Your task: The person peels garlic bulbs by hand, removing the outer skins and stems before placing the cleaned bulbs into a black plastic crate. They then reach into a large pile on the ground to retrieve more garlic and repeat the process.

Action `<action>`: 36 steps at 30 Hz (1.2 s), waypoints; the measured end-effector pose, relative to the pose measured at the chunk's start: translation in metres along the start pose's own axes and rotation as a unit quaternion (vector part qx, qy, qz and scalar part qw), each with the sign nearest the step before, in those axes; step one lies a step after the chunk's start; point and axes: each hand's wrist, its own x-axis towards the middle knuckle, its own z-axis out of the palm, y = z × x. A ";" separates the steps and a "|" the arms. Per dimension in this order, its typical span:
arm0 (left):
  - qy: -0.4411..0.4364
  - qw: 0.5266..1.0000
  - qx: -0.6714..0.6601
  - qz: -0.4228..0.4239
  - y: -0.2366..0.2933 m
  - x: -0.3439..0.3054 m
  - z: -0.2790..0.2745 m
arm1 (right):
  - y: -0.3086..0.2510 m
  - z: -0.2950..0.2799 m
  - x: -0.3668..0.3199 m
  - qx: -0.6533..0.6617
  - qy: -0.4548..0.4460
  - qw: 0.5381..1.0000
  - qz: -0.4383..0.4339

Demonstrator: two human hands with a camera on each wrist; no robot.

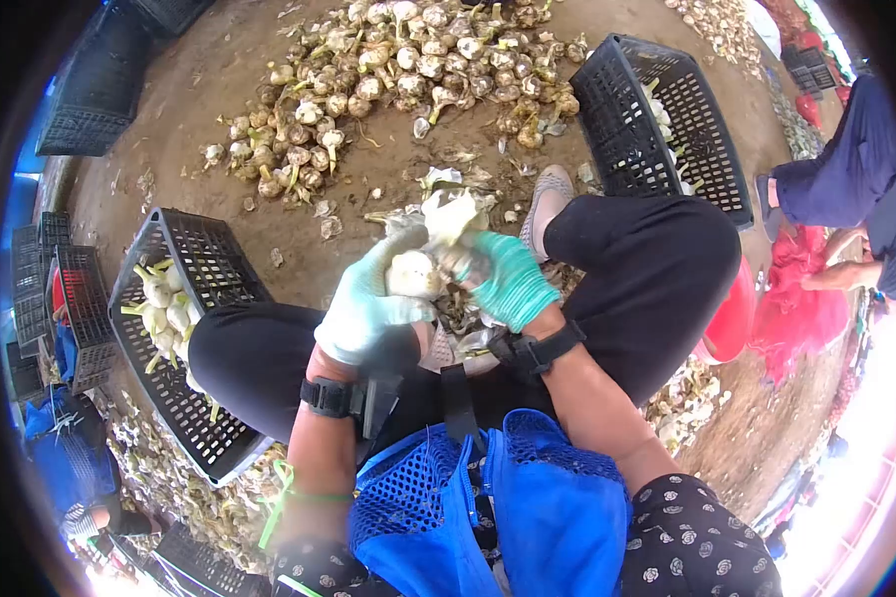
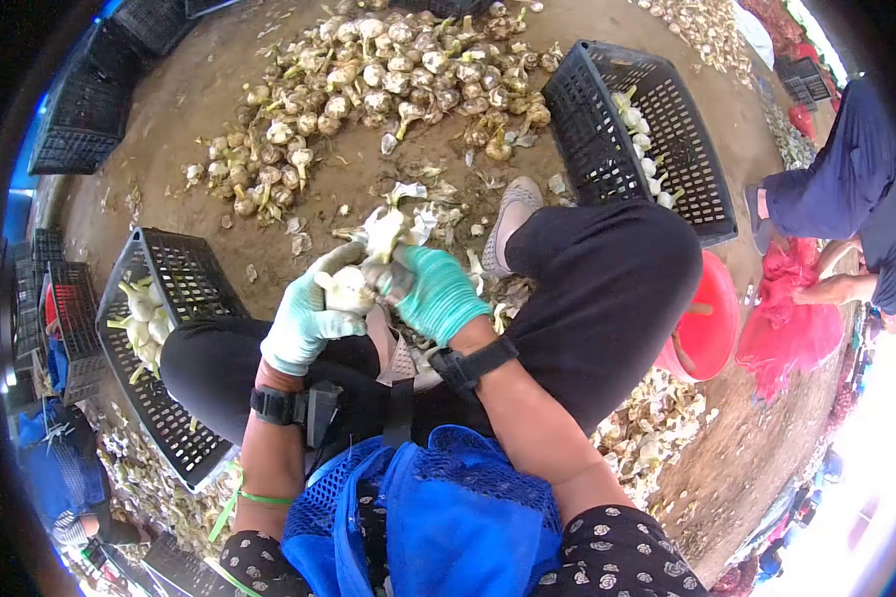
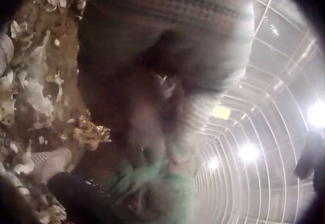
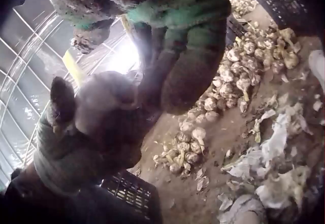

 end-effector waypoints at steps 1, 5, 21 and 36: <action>0.000 1.000 -0.002 0.000 0.002 0.000 0.003 | 0.003 -0.005 0.001 -0.270 -0.056 0.959 -0.065; 0.017 0.999 -0.031 -0.025 0.001 -0.001 0.002 | 0.029 -0.018 0.011 -0.340 -0.058 0.932 -0.111; 0.254 0.965 -0.061 0.019 -0.022 0.007 0.006 | 0.006 0.018 -0.019 -0.390 0.043 0.896 -0.209; 0.247 0.962 0.069 0.091 -0.015 0.006 0.002 | 0.006 0.017 -0.007 -0.397 -0.015 0.907 -0.137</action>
